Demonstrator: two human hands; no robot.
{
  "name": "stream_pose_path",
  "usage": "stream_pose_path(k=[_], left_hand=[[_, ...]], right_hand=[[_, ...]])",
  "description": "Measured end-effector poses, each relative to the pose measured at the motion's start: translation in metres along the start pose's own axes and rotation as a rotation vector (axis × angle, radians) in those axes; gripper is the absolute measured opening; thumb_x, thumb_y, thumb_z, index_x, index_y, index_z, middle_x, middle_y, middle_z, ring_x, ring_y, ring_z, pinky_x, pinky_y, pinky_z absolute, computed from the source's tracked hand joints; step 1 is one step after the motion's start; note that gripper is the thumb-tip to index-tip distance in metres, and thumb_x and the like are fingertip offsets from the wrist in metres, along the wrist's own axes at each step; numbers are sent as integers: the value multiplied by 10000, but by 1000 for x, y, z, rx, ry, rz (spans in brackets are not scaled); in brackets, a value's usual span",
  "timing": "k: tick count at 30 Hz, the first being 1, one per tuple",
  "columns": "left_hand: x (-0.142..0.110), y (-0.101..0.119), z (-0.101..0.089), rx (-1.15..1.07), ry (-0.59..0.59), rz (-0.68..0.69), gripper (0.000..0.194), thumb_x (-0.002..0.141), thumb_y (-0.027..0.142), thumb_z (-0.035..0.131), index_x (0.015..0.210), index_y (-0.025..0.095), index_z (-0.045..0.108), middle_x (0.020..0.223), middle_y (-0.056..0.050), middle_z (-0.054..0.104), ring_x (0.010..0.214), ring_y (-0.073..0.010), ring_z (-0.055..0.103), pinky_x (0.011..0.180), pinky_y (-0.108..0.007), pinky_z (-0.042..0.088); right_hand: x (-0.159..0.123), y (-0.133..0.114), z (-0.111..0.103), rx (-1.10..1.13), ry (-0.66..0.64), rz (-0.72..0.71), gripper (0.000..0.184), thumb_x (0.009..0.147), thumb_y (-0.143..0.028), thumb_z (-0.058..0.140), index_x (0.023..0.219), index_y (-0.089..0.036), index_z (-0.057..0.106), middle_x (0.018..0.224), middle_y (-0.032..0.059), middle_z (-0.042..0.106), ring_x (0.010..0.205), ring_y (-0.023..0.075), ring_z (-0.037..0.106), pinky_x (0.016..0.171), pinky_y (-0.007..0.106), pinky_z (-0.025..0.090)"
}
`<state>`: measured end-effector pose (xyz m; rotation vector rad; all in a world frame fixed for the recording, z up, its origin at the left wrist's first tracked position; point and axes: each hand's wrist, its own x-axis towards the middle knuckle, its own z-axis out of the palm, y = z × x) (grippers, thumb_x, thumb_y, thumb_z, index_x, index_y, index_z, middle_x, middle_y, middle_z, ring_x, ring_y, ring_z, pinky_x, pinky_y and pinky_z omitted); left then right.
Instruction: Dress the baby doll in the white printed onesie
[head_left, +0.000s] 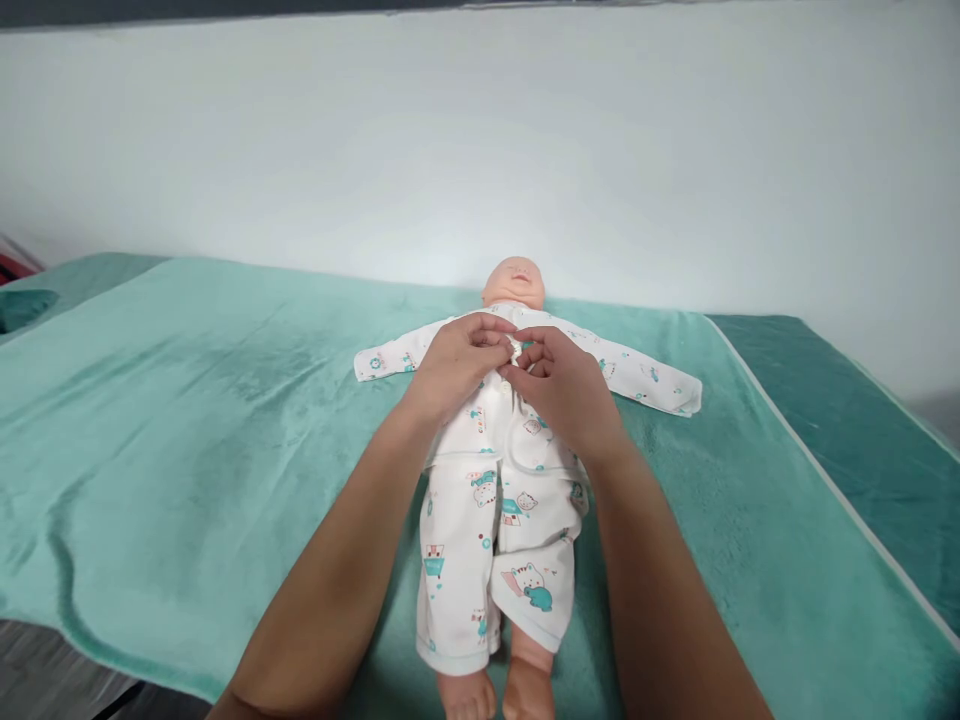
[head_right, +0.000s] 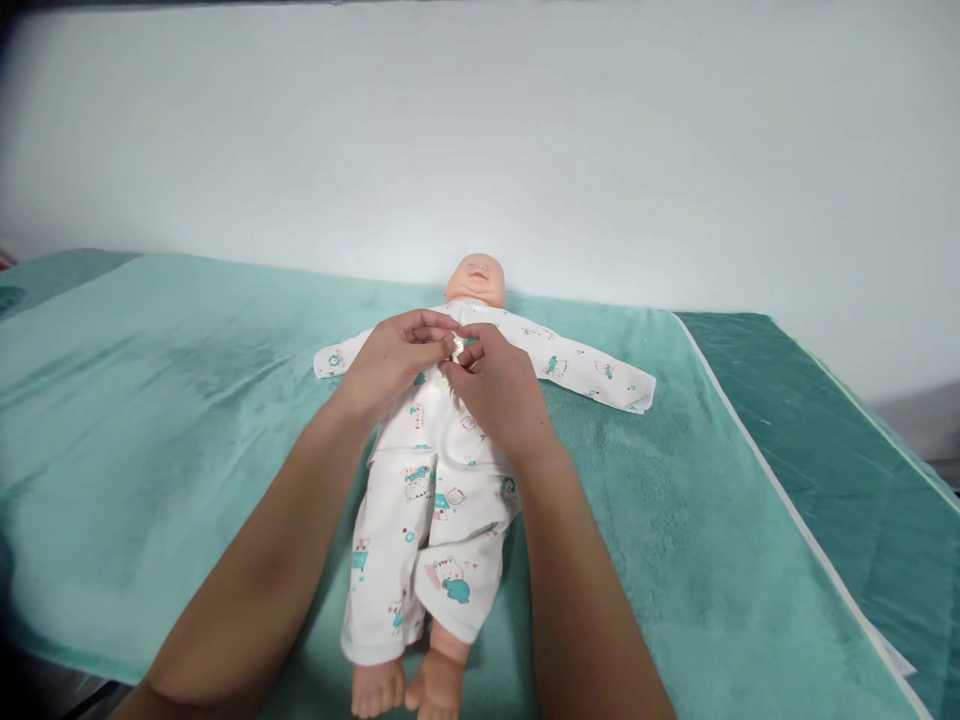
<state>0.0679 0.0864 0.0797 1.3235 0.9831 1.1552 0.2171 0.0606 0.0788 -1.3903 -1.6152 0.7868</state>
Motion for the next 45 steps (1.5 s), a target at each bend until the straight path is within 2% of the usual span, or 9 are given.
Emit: stream_pose_path(k=[4,11,16,23,29,34,39,42,45], left_hand=[[-1,1,1,31,28,-26,317,674,127,638,985,169,679,764,1,643,688,-121,593,662,-253,459],[-2,5,0,85,38,-45,325,655,124,611,972,174,664,716,22,598,628,-105,542,597,-238,417],[-2,5,0,112,39,-62,319,667,133,613,980,185,647,760,6,632,676,-128,597,616,-251,449],[0,-1,0,136,8,-10,274,702,143,585,968,208,602,807,0,660,706,-148,644,635,-271,477],[-2,3,-7,193,-51,-8,266,712,143,589,967,214,600,766,24,607,671,-121,579,631,-253,455],[-4,5,-12,337,-68,2,213,750,182,586,954,203,643,795,14,625,709,-129,577,666,-261,447],[-7,9,-19,438,-98,27,115,812,274,619,838,188,691,780,-3,624,674,-118,507,608,-251,375],[-10,14,-25,450,-158,4,179,846,354,641,844,192,718,761,-10,614,636,-114,469,572,-253,341],[-13,17,-30,460,-238,12,204,848,393,672,868,200,737,813,-30,647,700,-135,521,612,-260,386]], right_hand=[[-1,-2,-1,-52,-13,-36,326,797,-231,698,1115,-234,625,799,-40,666,661,128,592,662,289,454],[-4,-4,-4,8,-67,2,374,799,-322,721,1142,-239,596,846,-36,650,695,132,588,655,286,444],[-5,-6,0,-143,-59,0,435,792,-316,717,1188,-239,554,887,-31,656,721,147,601,676,301,435],[-10,-11,9,-408,-21,-91,375,847,-299,628,1204,-217,543,997,33,689,773,194,625,642,307,368],[-10,-11,3,-323,-76,-73,370,856,-307,632,1201,-238,518,972,2,681,787,187,637,640,292,376],[-18,-22,-1,-414,-68,-16,311,849,-317,641,1086,-223,465,976,30,667,711,184,600,583,289,337],[-29,-34,-2,-595,-92,91,234,856,-352,652,875,-230,453,799,50,617,626,191,529,547,301,283],[-30,-35,-4,-657,-129,56,240,885,-289,595,719,-232,430,706,46,577,601,177,484,550,309,256],[-26,-31,-12,-567,-189,15,267,886,-240,564,649,-226,442,640,18,567,572,155,462,543,305,270]])
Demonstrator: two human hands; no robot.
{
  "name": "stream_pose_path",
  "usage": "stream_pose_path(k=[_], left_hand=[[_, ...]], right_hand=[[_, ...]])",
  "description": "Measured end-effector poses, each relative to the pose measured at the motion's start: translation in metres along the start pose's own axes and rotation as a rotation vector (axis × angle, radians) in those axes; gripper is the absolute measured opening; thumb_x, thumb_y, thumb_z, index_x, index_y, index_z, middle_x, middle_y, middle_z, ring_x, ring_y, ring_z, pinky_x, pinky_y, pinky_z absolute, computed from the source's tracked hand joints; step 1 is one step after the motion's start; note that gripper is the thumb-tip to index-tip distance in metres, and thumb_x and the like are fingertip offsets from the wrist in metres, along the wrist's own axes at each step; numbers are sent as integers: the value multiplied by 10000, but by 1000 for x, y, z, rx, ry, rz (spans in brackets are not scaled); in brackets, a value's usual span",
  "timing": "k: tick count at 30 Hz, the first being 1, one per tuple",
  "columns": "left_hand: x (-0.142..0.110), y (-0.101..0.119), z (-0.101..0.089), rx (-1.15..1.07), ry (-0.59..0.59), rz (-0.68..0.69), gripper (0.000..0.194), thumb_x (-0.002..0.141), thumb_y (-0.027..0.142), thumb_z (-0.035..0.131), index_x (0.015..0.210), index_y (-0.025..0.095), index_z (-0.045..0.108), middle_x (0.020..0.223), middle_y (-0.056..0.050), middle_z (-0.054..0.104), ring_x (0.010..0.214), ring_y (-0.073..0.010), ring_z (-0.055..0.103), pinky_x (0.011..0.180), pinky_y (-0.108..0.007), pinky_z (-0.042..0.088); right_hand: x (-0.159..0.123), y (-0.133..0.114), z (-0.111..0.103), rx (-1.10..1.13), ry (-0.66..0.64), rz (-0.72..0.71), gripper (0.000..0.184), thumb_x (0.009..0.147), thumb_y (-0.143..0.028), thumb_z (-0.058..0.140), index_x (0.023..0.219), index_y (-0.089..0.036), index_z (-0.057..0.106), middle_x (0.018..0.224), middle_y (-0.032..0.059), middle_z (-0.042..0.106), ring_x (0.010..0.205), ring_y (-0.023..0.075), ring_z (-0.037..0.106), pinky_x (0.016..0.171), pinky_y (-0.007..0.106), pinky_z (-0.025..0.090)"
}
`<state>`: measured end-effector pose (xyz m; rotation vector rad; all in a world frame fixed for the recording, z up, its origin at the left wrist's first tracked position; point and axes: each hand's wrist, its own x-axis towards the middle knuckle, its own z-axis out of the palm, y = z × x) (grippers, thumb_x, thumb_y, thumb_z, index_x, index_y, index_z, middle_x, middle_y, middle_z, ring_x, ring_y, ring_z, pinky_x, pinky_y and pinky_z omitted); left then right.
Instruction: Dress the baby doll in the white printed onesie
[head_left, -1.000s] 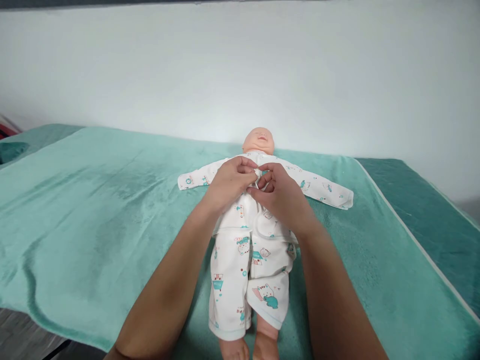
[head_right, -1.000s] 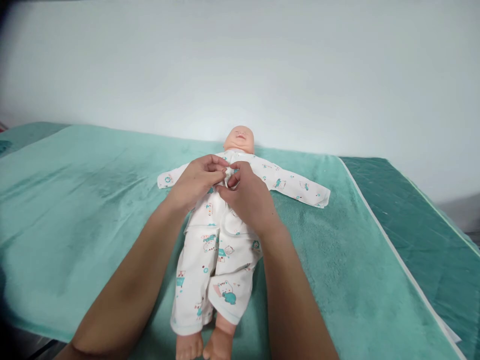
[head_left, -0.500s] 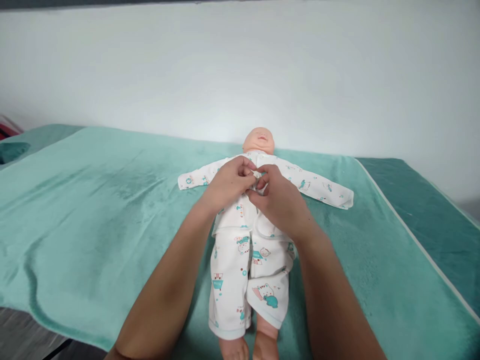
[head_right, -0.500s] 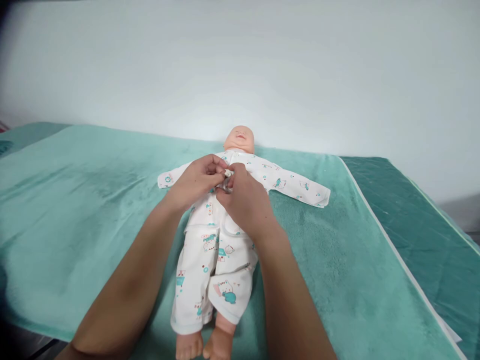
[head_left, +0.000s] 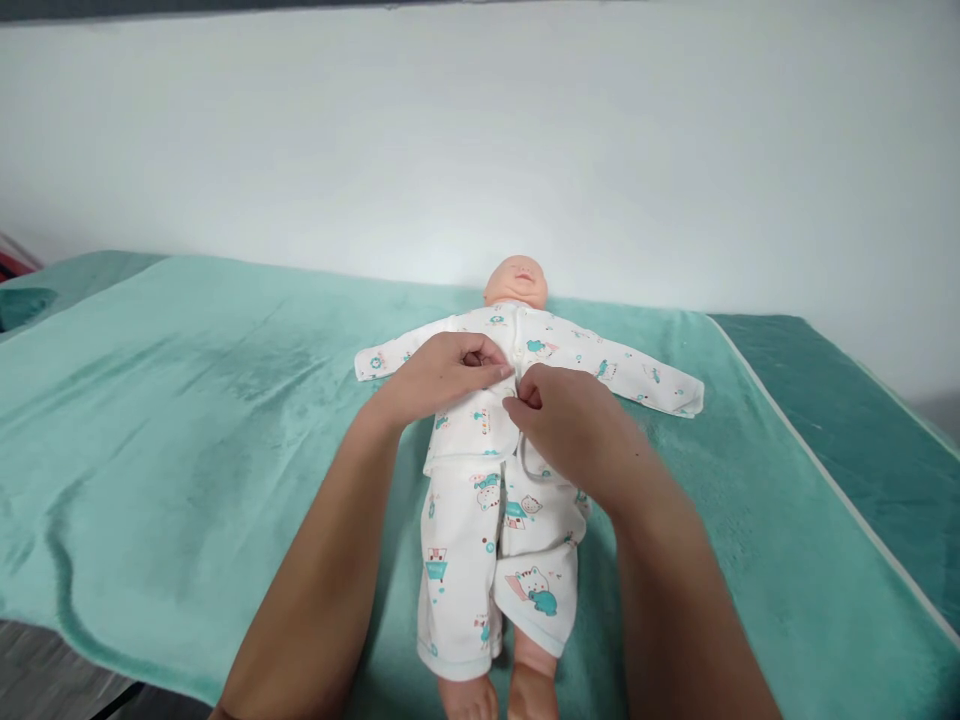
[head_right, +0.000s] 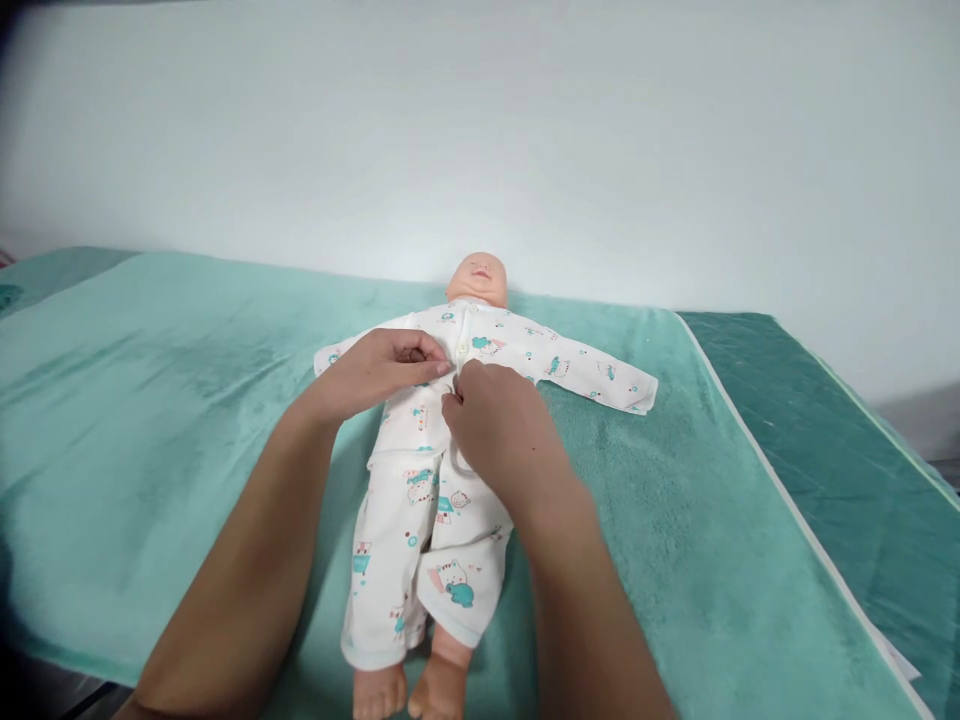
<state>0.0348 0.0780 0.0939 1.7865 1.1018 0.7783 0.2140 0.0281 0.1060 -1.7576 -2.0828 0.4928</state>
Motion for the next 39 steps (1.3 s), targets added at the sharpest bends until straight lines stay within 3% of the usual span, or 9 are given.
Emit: stream_pose_path(k=[5,8,16,21,25,30,39], left_hand=[[-2,-1,-6,23,-108,59,204,812,403,732,883,212,725,842,-24,636,731,-139,513,643,-262,414],[-2,-1,-7,40,-150,83,212,803,411,744,860,210,711,866,-27,635,735,-139,506,652,-263,416],[-2,1,-3,84,-147,112,110,835,312,678,801,209,698,824,-18,617,697,-131,492,636,-266,402],[-4,0,-5,-16,-192,109,171,861,367,677,836,198,688,746,-3,602,676,-126,515,602,-254,391],[-5,0,-4,-188,-201,99,176,832,357,728,841,186,688,770,-15,654,720,-132,589,655,-256,461],[-2,-4,-3,-298,-158,36,225,794,374,792,839,167,715,741,-35,696,703,-140,644,698,-282,537],[3,-10,-4,-364,-152,12,266,737,365,849,791,158,690,691,-26,688,636,-124,635,661,-281,552]], right_hand=[[4,22,-15,335,-174,21,187,894,-344,605,746,-230,610,662,-8,654,593,152,584,543,284,396],[3,27,-20,409,-227,29,152,879,-342,621,780,-228,625,677,-11,674,608,150,614,553,276,428],[3,17,-11,236,-88,36,173,828,-283,639,676,-223,584,630,-16,620,523,120,484,474,269,326],[7,31,-15,637,-229,-22,196,855,-383,687,774,-211,640,631,-27,574,581,122,544,533,250,421],[11,37,-10,910,-222,-50,281,804,-447,778,812,-188,670,648,-33,553,580,100,521,539,235,443],[14,38,-3,1006,-233,-18,253,772,-388,829,844,-180,705,636,-32,602,566,91,545,543,224,457],[16,41,-2,1023,-258,10,306,702,-348,886,906,-178,734,694,-14,666,584,98,590,578,242,499]])
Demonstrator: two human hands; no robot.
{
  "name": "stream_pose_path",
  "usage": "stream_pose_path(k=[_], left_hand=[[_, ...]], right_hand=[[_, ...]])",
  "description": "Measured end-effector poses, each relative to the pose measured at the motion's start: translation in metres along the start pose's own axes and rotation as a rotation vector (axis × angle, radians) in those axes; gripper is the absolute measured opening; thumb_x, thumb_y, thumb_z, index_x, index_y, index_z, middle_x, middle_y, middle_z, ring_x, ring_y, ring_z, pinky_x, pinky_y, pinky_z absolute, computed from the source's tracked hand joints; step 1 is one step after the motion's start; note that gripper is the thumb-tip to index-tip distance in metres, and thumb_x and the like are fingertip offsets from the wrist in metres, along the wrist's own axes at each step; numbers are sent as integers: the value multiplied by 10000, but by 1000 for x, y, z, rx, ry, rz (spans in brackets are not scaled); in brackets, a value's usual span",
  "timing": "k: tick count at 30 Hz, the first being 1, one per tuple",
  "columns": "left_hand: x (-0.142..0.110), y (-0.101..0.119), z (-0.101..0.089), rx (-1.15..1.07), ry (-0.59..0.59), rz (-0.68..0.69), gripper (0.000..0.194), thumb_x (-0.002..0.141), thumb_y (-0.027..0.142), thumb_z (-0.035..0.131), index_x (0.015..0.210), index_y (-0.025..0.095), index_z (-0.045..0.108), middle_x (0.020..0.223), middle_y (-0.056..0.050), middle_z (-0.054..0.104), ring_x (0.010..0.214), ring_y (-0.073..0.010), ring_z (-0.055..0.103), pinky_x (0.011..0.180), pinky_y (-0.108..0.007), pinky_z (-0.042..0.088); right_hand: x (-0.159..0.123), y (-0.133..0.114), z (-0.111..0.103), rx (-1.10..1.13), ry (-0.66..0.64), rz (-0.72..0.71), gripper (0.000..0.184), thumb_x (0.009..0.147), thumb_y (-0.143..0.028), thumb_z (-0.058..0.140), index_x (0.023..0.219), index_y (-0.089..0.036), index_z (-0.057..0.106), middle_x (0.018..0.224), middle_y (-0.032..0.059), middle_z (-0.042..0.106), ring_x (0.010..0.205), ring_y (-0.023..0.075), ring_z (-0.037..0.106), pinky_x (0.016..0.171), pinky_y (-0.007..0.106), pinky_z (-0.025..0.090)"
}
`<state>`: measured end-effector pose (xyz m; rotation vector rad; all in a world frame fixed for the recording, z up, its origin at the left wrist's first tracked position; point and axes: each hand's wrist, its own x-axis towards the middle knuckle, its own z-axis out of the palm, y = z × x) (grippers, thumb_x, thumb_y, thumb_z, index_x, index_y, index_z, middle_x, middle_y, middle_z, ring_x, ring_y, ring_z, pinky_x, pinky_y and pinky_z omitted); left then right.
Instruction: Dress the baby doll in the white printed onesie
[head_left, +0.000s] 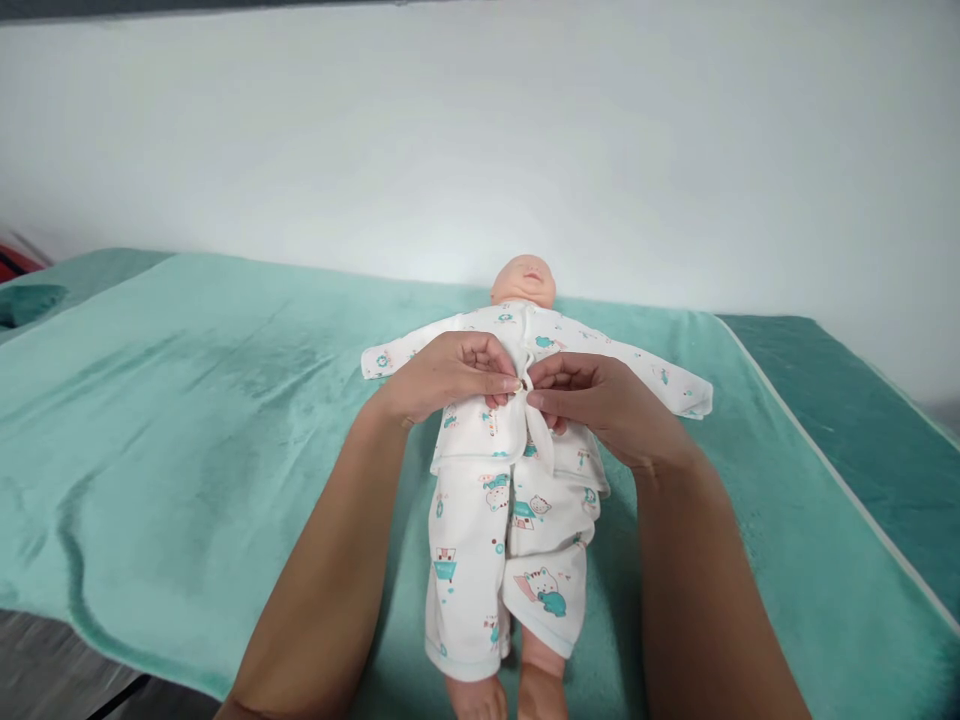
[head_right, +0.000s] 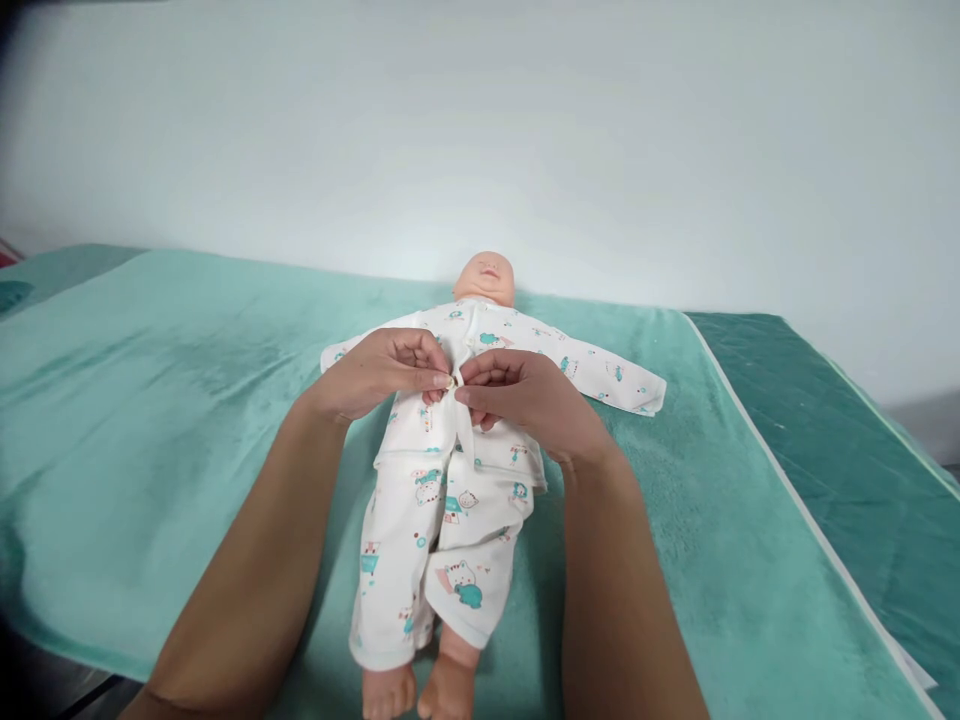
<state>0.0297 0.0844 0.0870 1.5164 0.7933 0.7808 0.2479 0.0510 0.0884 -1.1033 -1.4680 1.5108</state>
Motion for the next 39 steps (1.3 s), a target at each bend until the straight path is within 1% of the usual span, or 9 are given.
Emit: stream_pose_path(k=[4,9,16,23,28,31,33,37,39], left_hand=[[-1,1,1,-1,-10,-9,276,743,367,846,783,165,662,684,-21,678,623,-120,627,633,-273,540],[-3,3,2,-6,-31,-24,263,769,355,828,801,170,645,687,-14,671,619,-116,624,625,-267,533],[-3,2,2,-35,-64,-45,251,787,318,810,865,180,615,722,-5,676,634,-113,630,647,-272,537],[-2,2,5,5,-59,-59,281,788,321,803,871,188,569,731,-3,677,645,-120,643,631,-262,542],[-4,4,8,58,-69,-64,184,799,179,707,881,195,544,731,30,645,638,-99,631,619,-233,538],[-4,5,8,72,-75,-65,192,774,92,630,896,200,528,738,36,642,635,-91,625,617,-222,538],[-4,5,8,73,-74,-66,201,769,70,604,900,201,524,736,36,642,633,-90,625,613,-221,537],[-3,0,4,9,-83,-38,171,802,101,645,885,192,527,710,38,629,608,-86,615,610,-227,531],[-2,-3,1,-26,-104,-6,169,820,142,682,880,187,531,679,44,612,582,-81,601,596,-224,519]], right_hand=[[-1,-2,3,-34,-19,-3,303,702,-347,879,885,-178,706,695,-17,665,591,102,598,582,244,501],[-1,-6,7,-55,-5,17,317,693,-363,874,860,-176,681,696,-18,661,579,99,597,581,251,509],[-2,-7,8,-43,-25,22,359,708,-337,869,967,-183,673,749,-21,674,602,96,600,576,245,509],[-2,-7,12,-101,-82,30,313,755,-315,847,947,-190,635,782,-27,642,656,89,595,583,214,512],[1,-1,13,-127,-68,30,321,752,-262,838,970,-217,608,809,-41,601,685,98,608,579,212,526],[2,0,12,-135,-60,32,341,742,-254,841,988,-226,606,802,-44,597,672,100,606,568,216,523],[2,0,12,-128,-72,29,355,742,-262,845,996,-227,601,790,-48,600,661,97,601,563,212,516],[1,0,12,-114,-105,-14,348,770,-326,841,992,-227,591,725,-64,597,614,90,587,548,207,499],[1,0,11,-109,-113,-34,311,814,-358,803,995,-223,589,686,-61,611,586,98,594,537,213,496]])
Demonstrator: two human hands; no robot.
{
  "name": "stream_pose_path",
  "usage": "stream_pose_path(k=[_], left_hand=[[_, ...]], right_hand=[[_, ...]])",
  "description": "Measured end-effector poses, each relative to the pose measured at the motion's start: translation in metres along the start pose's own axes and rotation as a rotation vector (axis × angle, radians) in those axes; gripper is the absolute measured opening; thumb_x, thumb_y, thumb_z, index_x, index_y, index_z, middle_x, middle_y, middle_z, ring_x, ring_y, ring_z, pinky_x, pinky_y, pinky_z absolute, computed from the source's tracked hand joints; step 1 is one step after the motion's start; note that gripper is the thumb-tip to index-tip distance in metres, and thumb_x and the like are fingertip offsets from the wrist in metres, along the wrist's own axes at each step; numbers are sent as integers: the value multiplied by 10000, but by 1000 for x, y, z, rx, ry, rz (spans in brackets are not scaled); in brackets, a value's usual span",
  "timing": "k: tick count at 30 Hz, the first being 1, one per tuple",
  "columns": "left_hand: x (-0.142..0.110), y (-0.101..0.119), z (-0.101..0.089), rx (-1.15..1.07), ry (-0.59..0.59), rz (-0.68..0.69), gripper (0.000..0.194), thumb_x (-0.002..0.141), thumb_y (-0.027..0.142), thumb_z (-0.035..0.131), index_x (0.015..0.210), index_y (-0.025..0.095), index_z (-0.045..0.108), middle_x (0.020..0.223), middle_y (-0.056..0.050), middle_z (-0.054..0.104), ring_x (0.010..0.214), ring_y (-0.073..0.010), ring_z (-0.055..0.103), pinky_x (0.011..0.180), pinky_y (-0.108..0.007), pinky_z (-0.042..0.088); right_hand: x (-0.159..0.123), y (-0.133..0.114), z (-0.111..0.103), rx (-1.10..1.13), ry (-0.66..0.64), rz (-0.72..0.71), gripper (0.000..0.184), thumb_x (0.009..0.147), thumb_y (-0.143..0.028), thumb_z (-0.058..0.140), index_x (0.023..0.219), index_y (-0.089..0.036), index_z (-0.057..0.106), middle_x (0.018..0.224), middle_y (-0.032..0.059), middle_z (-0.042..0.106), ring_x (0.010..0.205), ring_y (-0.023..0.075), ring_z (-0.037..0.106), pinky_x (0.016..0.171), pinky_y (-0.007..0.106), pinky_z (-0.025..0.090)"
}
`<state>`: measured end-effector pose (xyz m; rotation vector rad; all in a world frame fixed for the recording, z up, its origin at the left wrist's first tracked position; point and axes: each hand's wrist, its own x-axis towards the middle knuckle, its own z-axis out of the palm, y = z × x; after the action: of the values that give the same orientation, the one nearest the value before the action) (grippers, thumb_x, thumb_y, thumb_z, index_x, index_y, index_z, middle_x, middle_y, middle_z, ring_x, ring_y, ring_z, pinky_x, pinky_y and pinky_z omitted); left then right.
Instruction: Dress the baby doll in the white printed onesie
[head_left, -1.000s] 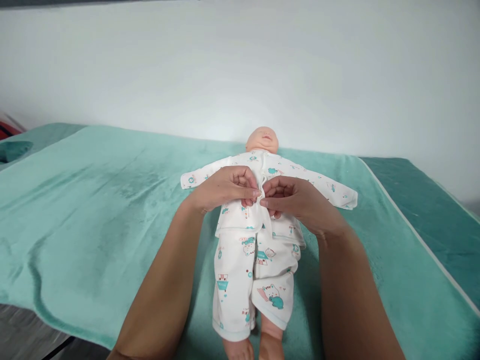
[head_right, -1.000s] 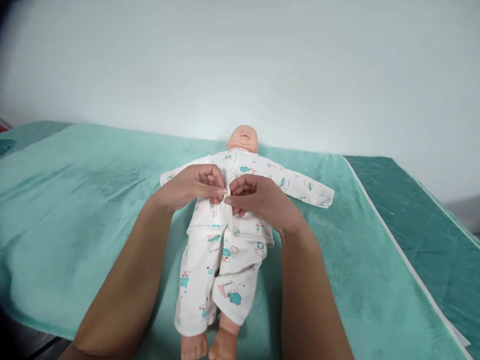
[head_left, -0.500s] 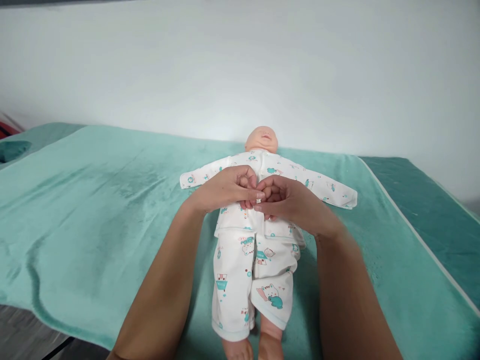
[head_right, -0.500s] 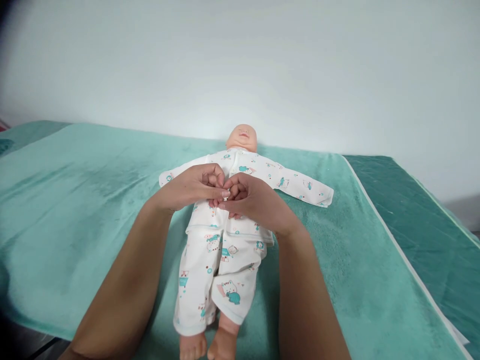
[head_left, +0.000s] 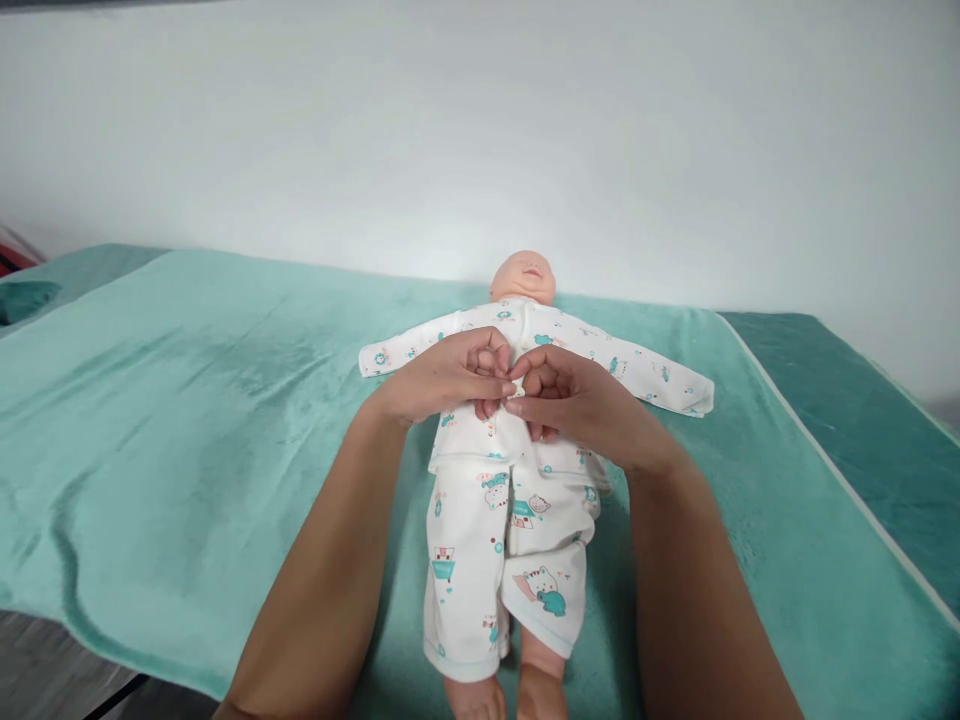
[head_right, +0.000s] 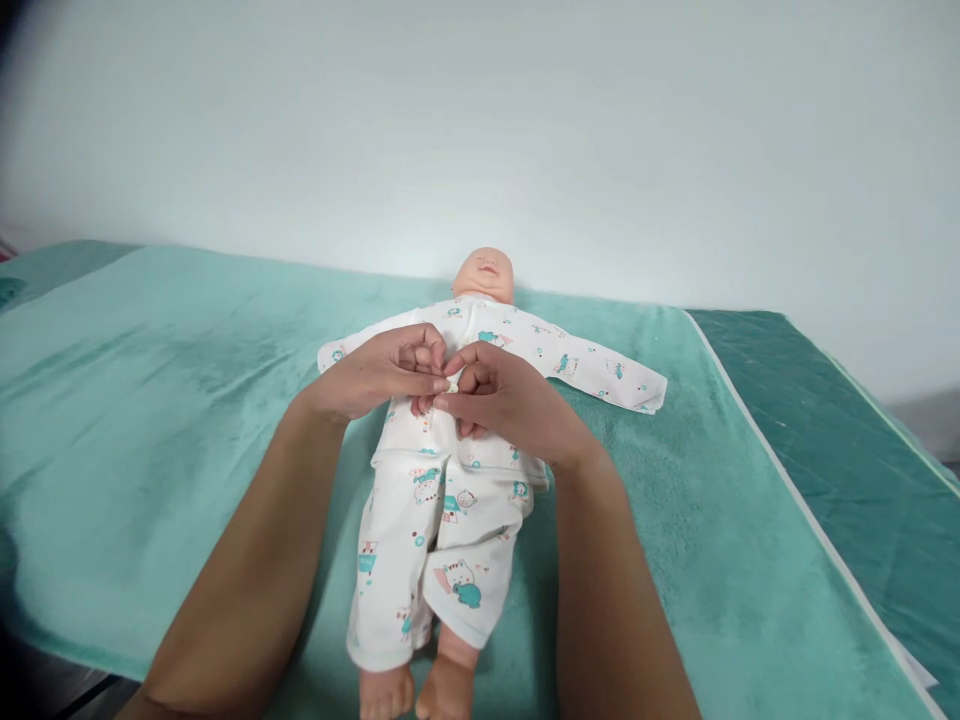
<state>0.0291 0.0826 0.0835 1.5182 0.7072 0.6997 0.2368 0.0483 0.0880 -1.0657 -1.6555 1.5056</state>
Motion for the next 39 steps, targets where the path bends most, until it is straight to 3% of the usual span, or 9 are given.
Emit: stream_pose_path(k=[4,8,16,21,25,28,32,35,39], left_hand=[[-1,-1,-4,0,-78,7,186,833,192,721,884,184,543,661,40,620,557,-81,590,534,-203,466],[-3,3,-5,56,-141,-87,181,819,160,706,895,190,544,741,1,697,562,-94,607,497,-199,450],[-4,7,-3,136,-108,-181,97,848,259,695,894,176,679,701,-5,700,525,-98,608,467,-196,453],[-6,15,-3,295,-148,-267,191,839,358,717,833,175,772,683,-21,709,479,-85,576,410,-187,359],[-11,14,-2,339,-157,-232,261,824,418,734,766,166,771,692,-39,723,474,-88,568,412,-200,333],[-22,-3,3,229,-20,-127,285,849,441,707,817,164,768,732,-47,728,489,-89,561,423,-206,329],[-49,-41,18,23,452,72,291,878,453,670,818,172,713,680,-15,646,564,-103,546,492,-211,388],[-76,-60,32,32,612,72,250,879,413,671,784,181,675,719,2,596,649,-107,524,598,-219,439],[-102,-70,46,61,596,42,289,894,416,641,724,185,613,727,12,567,661,-111,522,658,-239,456]], right_hand=[[0,0,0,-15,-13,13,176,924,-350,657,1009,-215,581,609,-44,646,477,102,580,440,194,429],[0,-1,0,-18,29,23,99,931,-289,604,985,-211,576,560,-49,638,419,100,561,386,178,384],[2,1,-2,68,58,12,103,908,-276,624,978,-206,596,633,-17,692,449,107,600,403,183,418],[2,5,-6,164,55,-43,135,910,-321,658,950,-202,607,701,-1,717,491,108,619,428,195,438],[5,9,-4,227,137,-159,149,888,-334,689,931,-209,621,700,-16,688,496,103,597,426,203,423],[12,15,5,258,368,-301,103,866,-287,683,913,-224,615,719,-27,668,556,110,605,507,227,482],[20,26,18,58,672,-485,45,876,-212,598,905,-237,621,887,9,707,861,167,683,844,344,563],[13,32,27,-309,631,-524,146,889,-201,563,991,-244,658,1152,58,719,1162,232,636,1084,461,456],[-14,41,47,-718,506,-481,304,920,-218,532,1204,-246,637,1484,85,570,1440,284,440,1233,571,223]])
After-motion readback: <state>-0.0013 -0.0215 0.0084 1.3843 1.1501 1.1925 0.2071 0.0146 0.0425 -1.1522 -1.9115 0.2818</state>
